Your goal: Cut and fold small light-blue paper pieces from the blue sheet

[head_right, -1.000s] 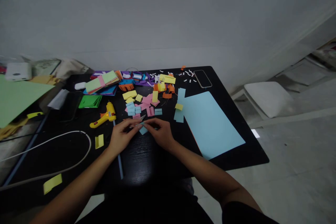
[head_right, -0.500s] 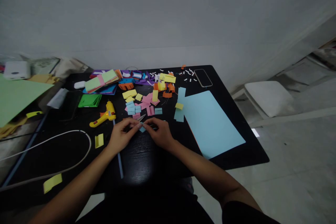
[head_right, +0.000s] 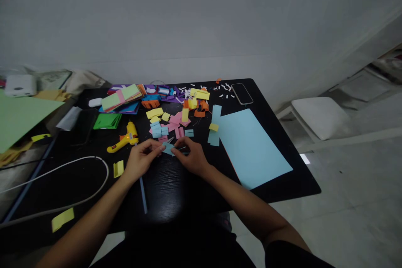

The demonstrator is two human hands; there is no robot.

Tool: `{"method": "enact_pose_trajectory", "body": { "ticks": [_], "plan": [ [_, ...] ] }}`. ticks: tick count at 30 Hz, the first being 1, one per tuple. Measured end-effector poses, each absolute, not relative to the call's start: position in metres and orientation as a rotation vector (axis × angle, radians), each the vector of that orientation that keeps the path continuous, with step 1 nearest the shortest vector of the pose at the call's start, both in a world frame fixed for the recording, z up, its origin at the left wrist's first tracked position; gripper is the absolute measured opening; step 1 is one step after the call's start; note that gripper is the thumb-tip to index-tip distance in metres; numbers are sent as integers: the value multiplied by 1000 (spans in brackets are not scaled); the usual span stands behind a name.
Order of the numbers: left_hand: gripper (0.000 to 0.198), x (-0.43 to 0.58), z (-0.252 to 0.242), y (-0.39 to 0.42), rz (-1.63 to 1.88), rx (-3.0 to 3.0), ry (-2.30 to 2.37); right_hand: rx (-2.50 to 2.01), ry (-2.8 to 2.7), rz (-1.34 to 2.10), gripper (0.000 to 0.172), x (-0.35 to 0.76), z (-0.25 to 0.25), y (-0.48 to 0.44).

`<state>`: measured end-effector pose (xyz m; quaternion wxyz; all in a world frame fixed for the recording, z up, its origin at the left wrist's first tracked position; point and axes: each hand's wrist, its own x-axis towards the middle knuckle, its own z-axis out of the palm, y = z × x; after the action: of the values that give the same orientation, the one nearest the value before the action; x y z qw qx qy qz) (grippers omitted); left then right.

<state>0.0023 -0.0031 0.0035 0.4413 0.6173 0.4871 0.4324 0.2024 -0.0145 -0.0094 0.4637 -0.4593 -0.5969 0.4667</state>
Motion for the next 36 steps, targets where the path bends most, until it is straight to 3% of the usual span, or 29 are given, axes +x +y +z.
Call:
{"method": "enact_pose_trajectory", "body": {
  "ticks": [21, 36],
  "plan": [
    [24, 1, 0, -1, 1085, 1437, 1226, -1094, -1195, 1330, 35, 205, -9, -10],
    [36, 6, 1, 1, 1006, 1297, 1170, -1048, -1098, 1535, 45, 201, -20, -6]
  ]
}}
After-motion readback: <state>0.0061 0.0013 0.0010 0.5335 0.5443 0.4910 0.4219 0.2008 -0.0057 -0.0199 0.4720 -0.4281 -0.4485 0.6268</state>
